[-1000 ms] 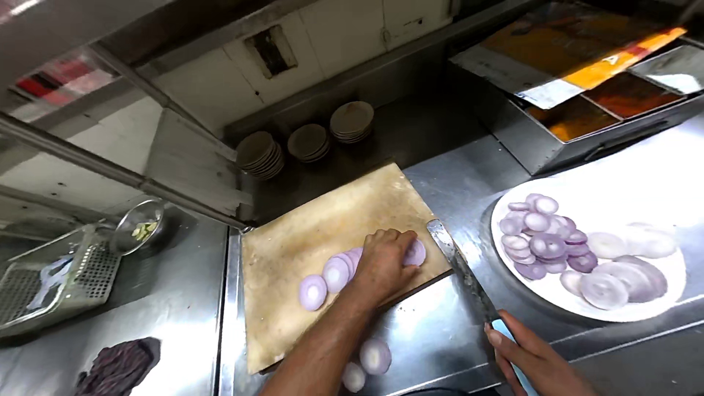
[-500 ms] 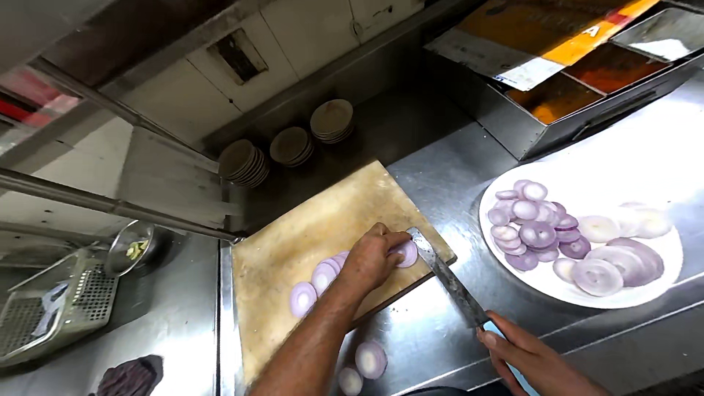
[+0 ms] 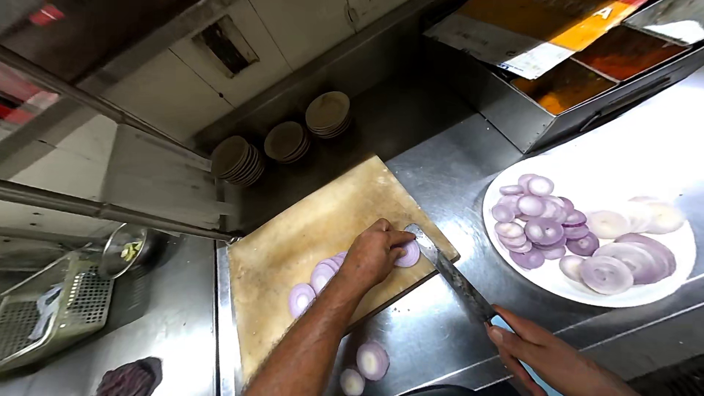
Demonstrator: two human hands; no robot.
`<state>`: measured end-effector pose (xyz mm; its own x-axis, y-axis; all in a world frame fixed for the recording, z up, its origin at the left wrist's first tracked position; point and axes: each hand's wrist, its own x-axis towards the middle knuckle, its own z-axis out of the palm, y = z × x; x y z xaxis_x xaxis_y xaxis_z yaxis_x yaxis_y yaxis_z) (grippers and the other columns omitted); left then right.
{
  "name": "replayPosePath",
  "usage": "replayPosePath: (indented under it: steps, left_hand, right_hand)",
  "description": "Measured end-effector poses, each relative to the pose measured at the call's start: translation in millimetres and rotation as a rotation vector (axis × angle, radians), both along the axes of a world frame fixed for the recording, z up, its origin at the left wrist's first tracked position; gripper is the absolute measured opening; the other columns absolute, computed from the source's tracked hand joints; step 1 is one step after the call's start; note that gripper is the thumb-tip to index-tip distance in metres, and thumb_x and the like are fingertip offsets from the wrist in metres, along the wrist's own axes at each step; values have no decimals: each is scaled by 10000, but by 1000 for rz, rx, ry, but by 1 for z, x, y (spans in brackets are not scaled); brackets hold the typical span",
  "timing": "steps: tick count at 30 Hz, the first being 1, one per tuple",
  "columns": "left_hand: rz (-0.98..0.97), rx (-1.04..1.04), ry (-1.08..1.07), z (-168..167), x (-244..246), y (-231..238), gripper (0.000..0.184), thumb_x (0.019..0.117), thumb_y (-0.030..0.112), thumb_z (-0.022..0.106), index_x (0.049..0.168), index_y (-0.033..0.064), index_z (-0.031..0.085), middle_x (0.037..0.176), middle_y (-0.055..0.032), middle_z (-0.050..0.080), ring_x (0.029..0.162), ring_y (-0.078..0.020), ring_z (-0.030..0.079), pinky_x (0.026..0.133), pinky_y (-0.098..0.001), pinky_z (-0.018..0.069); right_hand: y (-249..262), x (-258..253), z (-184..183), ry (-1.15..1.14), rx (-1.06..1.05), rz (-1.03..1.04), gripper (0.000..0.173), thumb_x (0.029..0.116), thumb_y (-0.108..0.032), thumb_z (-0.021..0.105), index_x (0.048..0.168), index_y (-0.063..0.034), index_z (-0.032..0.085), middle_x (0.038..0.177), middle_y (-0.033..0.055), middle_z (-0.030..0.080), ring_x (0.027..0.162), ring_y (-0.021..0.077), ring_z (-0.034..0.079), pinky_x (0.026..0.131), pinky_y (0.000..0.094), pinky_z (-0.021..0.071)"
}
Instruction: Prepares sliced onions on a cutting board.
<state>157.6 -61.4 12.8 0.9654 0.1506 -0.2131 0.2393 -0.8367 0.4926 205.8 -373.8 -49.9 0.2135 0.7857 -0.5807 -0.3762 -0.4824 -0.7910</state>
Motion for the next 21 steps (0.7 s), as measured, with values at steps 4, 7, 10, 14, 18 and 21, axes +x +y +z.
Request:
replayPosePath:
  steps: [4,7,10,14,18,21]
  left_hand:
    - [-2,15,34,4,2,-4,292,948,152,726,1228,229,757,1109,-85,650,979,-201,660,859,-391,576]
    - [-1,9,14,2,1,-3,293,948,155,725,1227,237,754,1100,-77,647,960,-194,661,838,-385,582]
    - [7,-1,13,1,-2,-2,291,956,169,715,1233,250,748,1106,-74,644,941,-191,665,822,-392,589]
    - [25,-6,18,0,-6,-1,293,958,191,716,1241,256,748,1080,-60,642,920,-175,660,803,-378,586]
    - [4,16,6,-2,-5,-1,292,956,188,718,1237,264,748,1070,-61,642,910,-175,662,793,-379,591]
    - [-2,16,13,-1,-5,0,289,959,183,714,1235,261,750,1072,-65,642,914,-178,661,797,-378,588]
  right_hand:
    - [8,0,4,-31,-36,94,312,1045,-385,461,1203,-117,488,654,-1,493,479,144,527,457,309,490]
    - [6,-5,2,-121,-10,64,323,1052,-393,461,1167,-97,517,653,0,517,494,144,542,475,321,496]
    - [3,-10,3,-155,-23,35,374,1057,-387,462,1227,-60,523,657,22,536,508,170,560,496,362,514]
    - [-6,-8,7,-130,-17,-51,332,1059,-359,462,1224,-74,507,669,-5,525,498,141,545,476,332,508]
    - [-7,-2,1,-64,37,-46,316,1057,-386,466,1221,-120,512,660,-20,519,490,128,538,455,305,496]
    - [-4,-3,-2,-28,58,-61,280,1052,-379,471,1190,-138,511,645,-25,507,473,124,528,438,295,489]
